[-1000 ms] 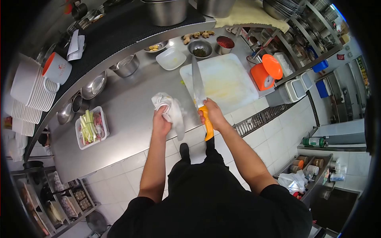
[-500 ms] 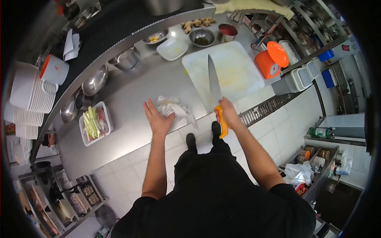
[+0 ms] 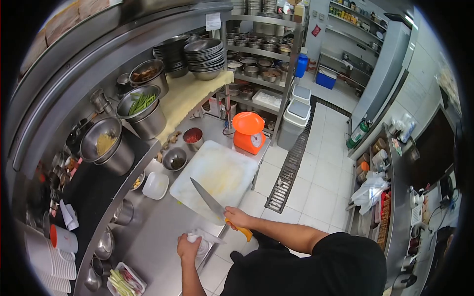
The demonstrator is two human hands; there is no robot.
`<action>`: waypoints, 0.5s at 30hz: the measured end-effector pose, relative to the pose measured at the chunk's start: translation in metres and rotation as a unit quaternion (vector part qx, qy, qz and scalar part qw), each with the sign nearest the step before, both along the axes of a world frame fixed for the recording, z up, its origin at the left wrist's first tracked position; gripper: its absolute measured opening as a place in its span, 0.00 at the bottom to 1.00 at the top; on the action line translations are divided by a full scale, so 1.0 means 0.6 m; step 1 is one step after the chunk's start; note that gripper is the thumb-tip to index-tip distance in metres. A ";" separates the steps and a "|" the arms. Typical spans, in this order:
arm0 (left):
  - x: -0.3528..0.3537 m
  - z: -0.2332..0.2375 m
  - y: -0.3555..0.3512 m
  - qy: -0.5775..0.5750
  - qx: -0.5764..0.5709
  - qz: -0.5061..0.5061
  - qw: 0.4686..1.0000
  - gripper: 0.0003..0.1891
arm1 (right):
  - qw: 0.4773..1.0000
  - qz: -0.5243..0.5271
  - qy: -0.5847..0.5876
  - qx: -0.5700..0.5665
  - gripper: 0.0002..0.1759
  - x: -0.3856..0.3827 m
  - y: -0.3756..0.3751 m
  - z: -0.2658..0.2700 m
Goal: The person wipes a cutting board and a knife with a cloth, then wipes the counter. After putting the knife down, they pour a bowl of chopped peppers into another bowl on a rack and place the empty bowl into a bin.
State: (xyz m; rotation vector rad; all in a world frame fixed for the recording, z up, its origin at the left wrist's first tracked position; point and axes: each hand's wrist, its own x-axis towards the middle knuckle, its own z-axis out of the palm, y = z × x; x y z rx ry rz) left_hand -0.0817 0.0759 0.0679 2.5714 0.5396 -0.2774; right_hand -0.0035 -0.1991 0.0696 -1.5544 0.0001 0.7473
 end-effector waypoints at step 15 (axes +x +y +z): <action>0.021 0.012 -0.046 -0.132 -0.801 0.164 0.560 0.25 | 0.983 0.080 -0.166 -0.003 0.15 -0.015 0.161 0.078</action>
